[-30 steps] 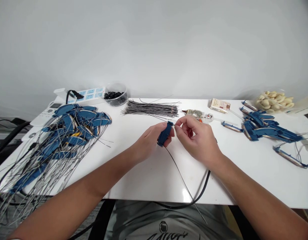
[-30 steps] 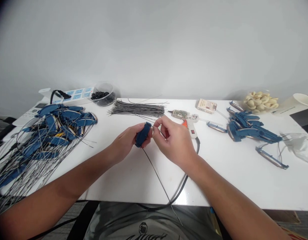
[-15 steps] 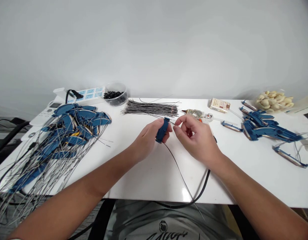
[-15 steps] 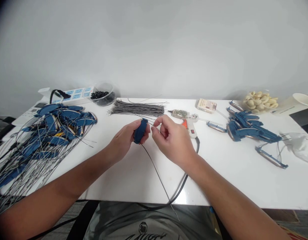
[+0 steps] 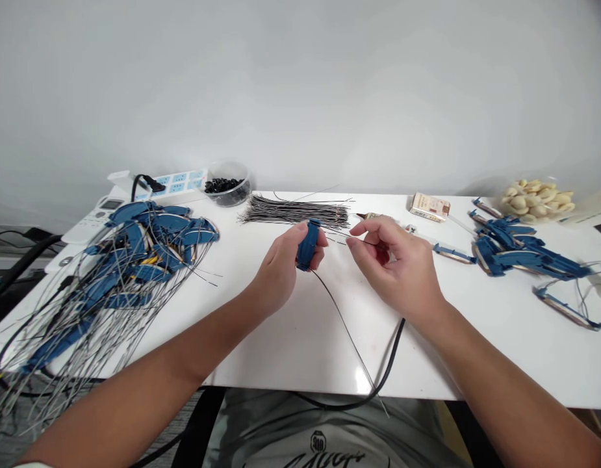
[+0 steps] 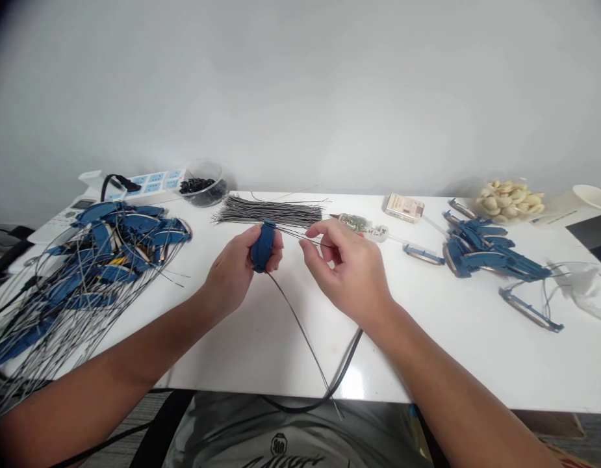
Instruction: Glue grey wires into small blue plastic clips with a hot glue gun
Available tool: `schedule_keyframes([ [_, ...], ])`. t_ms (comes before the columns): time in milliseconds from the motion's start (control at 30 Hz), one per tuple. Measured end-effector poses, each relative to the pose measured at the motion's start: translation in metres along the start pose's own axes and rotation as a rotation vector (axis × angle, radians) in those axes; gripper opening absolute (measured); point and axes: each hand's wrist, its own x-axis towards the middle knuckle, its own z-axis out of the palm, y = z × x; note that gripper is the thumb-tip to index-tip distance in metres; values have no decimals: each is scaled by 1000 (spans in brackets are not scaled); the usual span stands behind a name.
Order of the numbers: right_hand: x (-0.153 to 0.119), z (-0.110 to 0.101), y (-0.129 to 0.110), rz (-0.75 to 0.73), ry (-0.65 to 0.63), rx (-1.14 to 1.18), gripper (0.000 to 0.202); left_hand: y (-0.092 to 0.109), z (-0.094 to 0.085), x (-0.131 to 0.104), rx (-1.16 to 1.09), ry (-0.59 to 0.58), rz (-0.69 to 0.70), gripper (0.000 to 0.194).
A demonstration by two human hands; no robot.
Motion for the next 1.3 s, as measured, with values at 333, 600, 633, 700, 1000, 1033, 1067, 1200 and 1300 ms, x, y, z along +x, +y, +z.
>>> schedule_keyframes([
  [333, 10, -5, 14, 249, -313, -181, 14, 3, -5, 4, -72, 121, 44, 40],
  [600, 18, -12, 17, 224, -212, 29, 12, 5, -5, 6, -97, 153, 64, 40],
  [633, 20, -15, 19, 194, -138, 44, 13, 4, -6, 6, -101, 159, 71, 40],
  [700, 24, -25, 25, 160, 43, -1, 17, 3, -7, 7, -107, 166, 74, 41],
  [1000, 12, -58, 58, 551, -328, -658, 67, 2, -7, 8, -118, 168, 56, 39],
  [1033, 11, -54, 59, 544, -363, -679, 68, 2, -6, 8, -111, 164, 58, 39],
  [1067, 10, -50, 60, 539, -383, -693, 67, 3, -6, 8, -104, 161, 60, 39],
  [1200, 13, -43, 67, 538, -373, -639, 60, 3, -8, 9, -102, 167, 67, 40],
  [1300, 13, -48, 76, 587, -304, -523, 61, 2, -10, 10, -115, 170, 70, 40],
])
